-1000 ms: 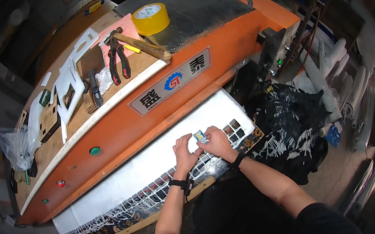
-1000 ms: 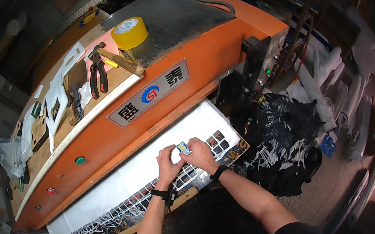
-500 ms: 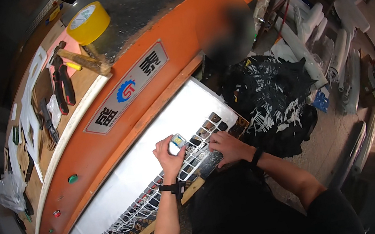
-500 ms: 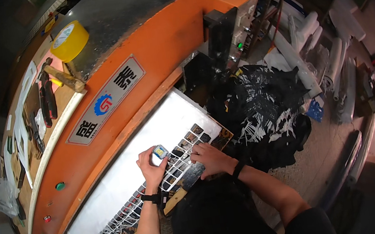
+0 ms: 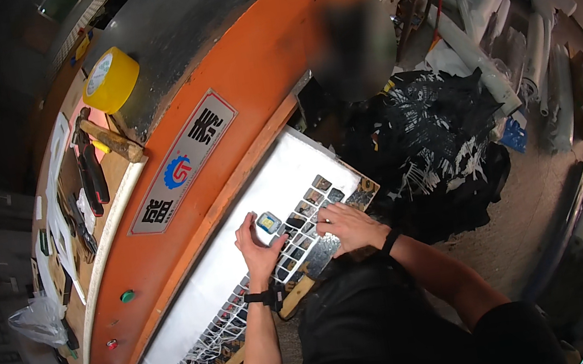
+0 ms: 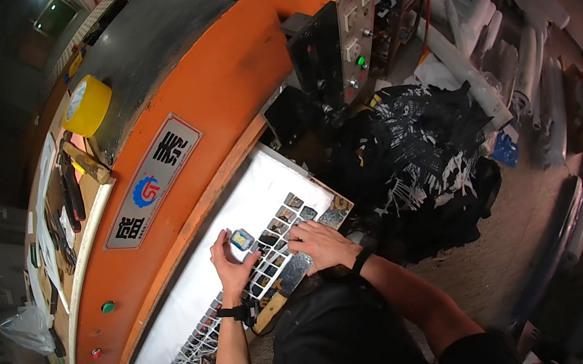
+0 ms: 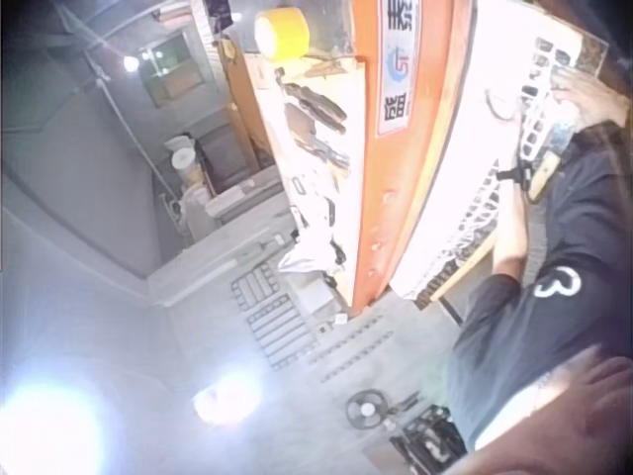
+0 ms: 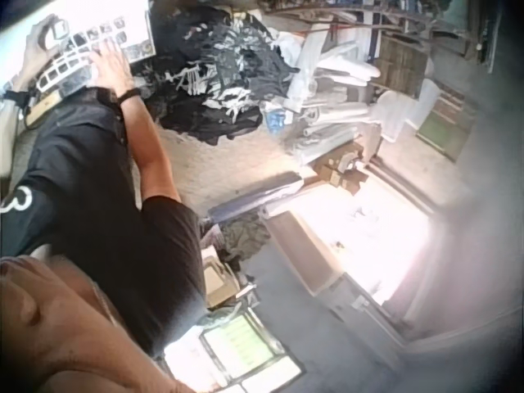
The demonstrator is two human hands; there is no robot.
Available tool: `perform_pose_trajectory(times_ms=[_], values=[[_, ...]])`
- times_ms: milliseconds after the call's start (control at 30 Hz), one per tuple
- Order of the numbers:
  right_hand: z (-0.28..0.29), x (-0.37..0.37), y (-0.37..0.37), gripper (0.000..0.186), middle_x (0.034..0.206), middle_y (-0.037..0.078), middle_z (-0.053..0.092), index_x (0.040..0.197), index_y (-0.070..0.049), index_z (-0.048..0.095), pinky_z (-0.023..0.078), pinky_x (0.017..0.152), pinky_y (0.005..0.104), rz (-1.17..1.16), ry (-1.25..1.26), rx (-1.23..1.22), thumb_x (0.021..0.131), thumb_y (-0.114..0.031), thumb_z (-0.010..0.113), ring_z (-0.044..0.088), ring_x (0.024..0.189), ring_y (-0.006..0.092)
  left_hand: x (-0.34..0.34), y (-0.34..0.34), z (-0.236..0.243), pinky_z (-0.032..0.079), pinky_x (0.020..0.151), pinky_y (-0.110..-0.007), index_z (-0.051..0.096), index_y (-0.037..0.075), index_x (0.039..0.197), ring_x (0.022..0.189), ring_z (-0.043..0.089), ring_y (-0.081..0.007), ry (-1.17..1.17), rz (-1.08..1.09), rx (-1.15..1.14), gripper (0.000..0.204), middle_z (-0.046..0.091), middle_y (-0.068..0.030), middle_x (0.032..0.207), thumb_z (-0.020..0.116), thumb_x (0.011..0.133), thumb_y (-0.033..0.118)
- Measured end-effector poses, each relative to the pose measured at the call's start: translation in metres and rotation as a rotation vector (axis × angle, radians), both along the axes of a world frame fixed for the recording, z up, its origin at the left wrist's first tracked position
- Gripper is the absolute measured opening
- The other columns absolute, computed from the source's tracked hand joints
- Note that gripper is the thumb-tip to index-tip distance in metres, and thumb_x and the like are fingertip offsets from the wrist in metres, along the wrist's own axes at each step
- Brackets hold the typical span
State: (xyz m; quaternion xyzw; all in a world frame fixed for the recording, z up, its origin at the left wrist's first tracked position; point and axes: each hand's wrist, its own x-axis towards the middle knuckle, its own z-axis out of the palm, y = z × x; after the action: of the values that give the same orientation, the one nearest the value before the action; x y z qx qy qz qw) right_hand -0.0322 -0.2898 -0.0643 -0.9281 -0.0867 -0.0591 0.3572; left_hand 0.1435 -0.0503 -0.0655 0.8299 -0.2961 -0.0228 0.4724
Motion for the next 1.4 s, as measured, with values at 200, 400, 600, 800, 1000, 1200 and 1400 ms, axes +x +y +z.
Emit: perform_pose_trajectory(times_ms=[200,400,600,800,1000,1200,1400], values=[[-0.006,0.012,-0.006,0.065,0.121,0.008,0.057,0.111,-0.011,0.065,0.046,0.103,0.0425,0.013,-0.065,0.032,0.061,-0.033,0.100,0.056,0.118,0.0322,-0.023,0.028,0.030,0.048,0.109,-0.047,0.054,0.001,0.152,0.124,0.060,-0.0383,-0.226,0.076,0.285,0.088,0.064,-0.0195,0.132,0.098,0.077,0.015],[-0.017,0.020,-0.010,0.075,0.127,0.010,0.058,0.120,-0.010,0.070,0.044,0.107,0.0412,0.004,-0.149,0.086,0.054,-0.029,0.101,0.054,0.126,0.0301,-0.071,0.043,0.041,0.050,0.100,-0.048,0.071,-0.001,0.117,0.106,0.064,-0.0386,-0.136,0.096,0.429,0.040,0.069,-0.0181,0.109,0.090,0.083,0.010],[-0.017,0.026,-0.003,0.077,0.135,0.013,0.059,0.120,-0.010,0.075,0.040,0.112,0.0421,-0.036,-0.198,0.091,0.052,-0.032,0.102,0.051,0.134,0.0306,-0.097,0.050,0.041,0.045,0.105,-0.053,0.068,-0.002,0.124,0.113,0.059,-0.0418,-0.232,0.075,0.635,0.039,0.065,-0.0204,0.115,0.085,0.091,0.014],[-0.013,0.019,0.007,0.076,0.148,0.018,0.057,0.121,-0.005,0.074,0.038,0.119,0.0491,0.018,-0.248,0.175,0.057,-0.034,0.102,0.049,0.143,0.0347,-0.100,0.038,0.062,0.041,0.109,-0.055,0.067,-0.002,0.129,0.121,0.056,-0.0440,-0.198,0.040,0.639,0.038,0.062,-0.0235,0.123,0.077,0.097,0.016],[-0.007,0.024,0.021,0.072,0.146,0.020,0.059,0.121,-0.004,0.073,0.043,0.117,0.0477,0.068,-0.149,0.122,0.063,-0.036,0.101,0.054,0.140,0.0366,-0.099,0.049,0.058,0.045,0.106,-0.057,0.065,-0.002,0.129,0.119,0.058,-0.0463,-0.252,0.146,0.662,0.039,0.063,-0.0249,0.122,0.078,0.094,0.013],[0.013,0.056,0.060,0.049,0.124,0.013,0.063,0.116,-0.006,0.072,0.048,0.107,0.0475,0.165,-0.115,0.057,0.082,-0.036,0.091,0.058,0.126,0.0334,-0.094,0.127,0.048,0.046,0.109,-0.053,0.066,0.002,0.127,0.123,0.059,-0.0425,-0.233,0.339,0.540,0.039,0.066,-0.0203,0.128,0.081,0.093,0.014],[0.049,0.099,0.118,0.037,0.114,0.012,0.065,0.108,-0.007,0.070,0.052,0.101,0.0481,0.350,-0.160,0.137,0.084,-0.028,0.089,0.063,0.118,0.0364,-0.079,0.264,0.056,0.046,0.115,-0.051,0.065,-0.001,0.138,0.132,0.061,-0.0414,-0.170,0.745,0.458,0.050,0.067,-0.0224,0.139,0.080,0.097,0.022]])
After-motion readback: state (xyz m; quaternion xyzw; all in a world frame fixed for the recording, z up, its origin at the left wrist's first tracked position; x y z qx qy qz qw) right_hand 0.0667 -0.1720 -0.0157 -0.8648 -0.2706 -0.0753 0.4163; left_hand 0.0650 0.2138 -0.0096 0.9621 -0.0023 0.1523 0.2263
